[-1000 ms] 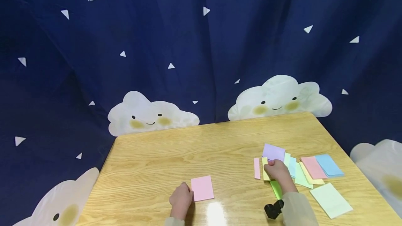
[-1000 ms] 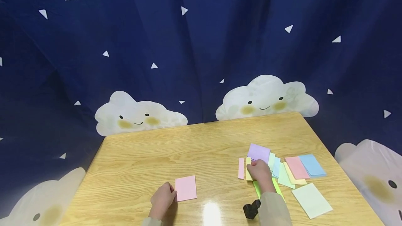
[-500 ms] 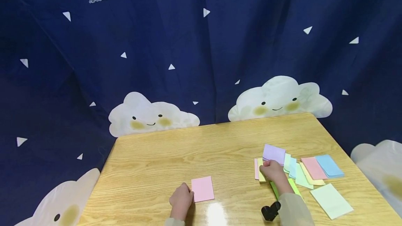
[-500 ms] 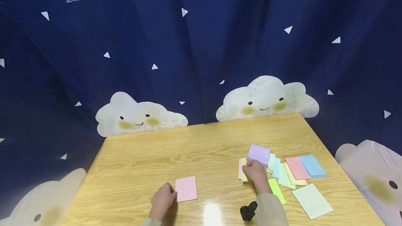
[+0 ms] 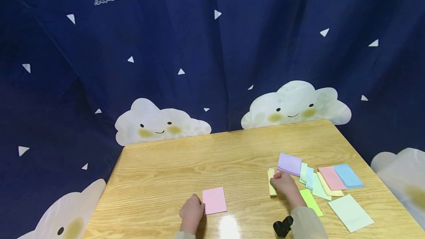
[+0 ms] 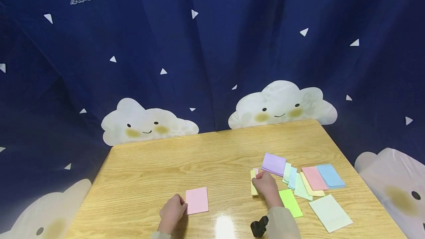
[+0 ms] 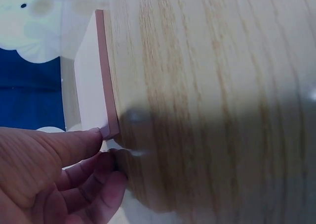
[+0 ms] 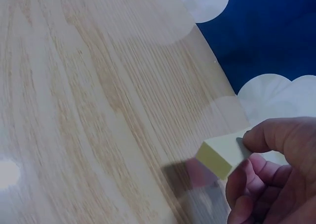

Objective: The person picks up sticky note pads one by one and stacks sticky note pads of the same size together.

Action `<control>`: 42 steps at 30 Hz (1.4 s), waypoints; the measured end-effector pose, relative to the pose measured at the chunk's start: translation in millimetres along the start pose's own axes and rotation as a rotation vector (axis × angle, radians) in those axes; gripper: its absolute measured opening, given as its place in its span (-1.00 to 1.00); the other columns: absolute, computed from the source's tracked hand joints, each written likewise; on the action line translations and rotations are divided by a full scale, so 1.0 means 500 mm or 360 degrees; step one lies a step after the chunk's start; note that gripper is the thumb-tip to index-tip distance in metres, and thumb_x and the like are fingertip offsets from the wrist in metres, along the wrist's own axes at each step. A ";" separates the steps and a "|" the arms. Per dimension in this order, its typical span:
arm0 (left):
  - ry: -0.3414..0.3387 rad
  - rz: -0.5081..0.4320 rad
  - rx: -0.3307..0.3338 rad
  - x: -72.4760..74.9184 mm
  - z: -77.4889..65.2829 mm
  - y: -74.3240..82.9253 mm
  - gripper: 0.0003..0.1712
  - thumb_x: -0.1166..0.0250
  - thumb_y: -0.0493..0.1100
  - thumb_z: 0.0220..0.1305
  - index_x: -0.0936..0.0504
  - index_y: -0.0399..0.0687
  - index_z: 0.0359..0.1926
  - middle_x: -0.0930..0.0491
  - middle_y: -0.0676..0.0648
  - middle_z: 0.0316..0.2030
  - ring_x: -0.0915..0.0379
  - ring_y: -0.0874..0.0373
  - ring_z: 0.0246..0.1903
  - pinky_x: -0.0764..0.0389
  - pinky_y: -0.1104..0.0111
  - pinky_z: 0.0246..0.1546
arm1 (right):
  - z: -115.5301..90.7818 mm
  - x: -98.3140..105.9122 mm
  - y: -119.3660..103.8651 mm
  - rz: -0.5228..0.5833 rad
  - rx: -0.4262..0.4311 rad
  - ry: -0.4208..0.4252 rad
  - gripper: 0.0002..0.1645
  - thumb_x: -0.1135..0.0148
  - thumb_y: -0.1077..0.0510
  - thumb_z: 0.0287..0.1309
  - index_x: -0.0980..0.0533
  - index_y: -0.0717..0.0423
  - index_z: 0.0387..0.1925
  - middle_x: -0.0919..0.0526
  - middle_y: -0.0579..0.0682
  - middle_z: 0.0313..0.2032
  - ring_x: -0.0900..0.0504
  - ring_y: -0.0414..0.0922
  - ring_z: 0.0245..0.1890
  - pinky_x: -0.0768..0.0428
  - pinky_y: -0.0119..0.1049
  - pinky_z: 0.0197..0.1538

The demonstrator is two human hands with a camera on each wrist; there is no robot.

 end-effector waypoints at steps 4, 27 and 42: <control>-0.0019 -0.0003 0.0018 -0.004 0.002 -0.001 -0.83 -0.29 -0.17 0.00 -0.44 -0.07 -0.55 -0.49 -0.01 -0.58 -0.40 0.11 -0.57 -0.37 0.15 -0.52 | 0.003 -0.013 -0.001 -0.0029 0.0011 -0.0019 -0.76 -0.06 0.23 -0.12 -0.40 0.36 -0.38 -0.47 0.10 -0.45 -0.43 -0.01 -0.39 -0.40 -0.19 -0.32; 0.0078 0.0013 -0.0032 -0.002 -0.002 0.011 -0.79 -0.33 -0.22 -0.04 -0.41 -0.03 -0.56 -0.53 -0.07 -0.55 -0.46 0.03 -0.56 -0.38 0.14 -0.57 | -0.017 -0.073 -0.039 -0.0079 0.0128 -0.0014 -0.87 -0.08 0.26 -0.18 -0.39 0.28 -0.51 -0.43 0.03 -0.55 -0.40 -0.05 -0.49 -0.37 -0.22 -0.39; 0.0079 0.0023 -0.0014 -0.008 0.000 0.009 -0.78 -0.32 -0.23 -0.03 -0.40 -0.04 -0.56 -0.51 -0.06 -0.57 -0.44 0.04 -0.57 -0.37 0.12 -0.57 | -0.036 -0.119 -0.070 -0.0157 0.0193 0.0010 -0.90 -0.13 0.29 -0.17 -0.36 0.23 -0.55 -0.41 0.00 -0.58 -0.39 -0.07 -0.53 -0.36 -0.25 -0.45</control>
Point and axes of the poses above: each hand's wrist, its own z-axis towards the middle knuckle, its own x-axis out of the back of the hand, y = z × x, the point moved 9 cm from there along z, towards the middle knuckle
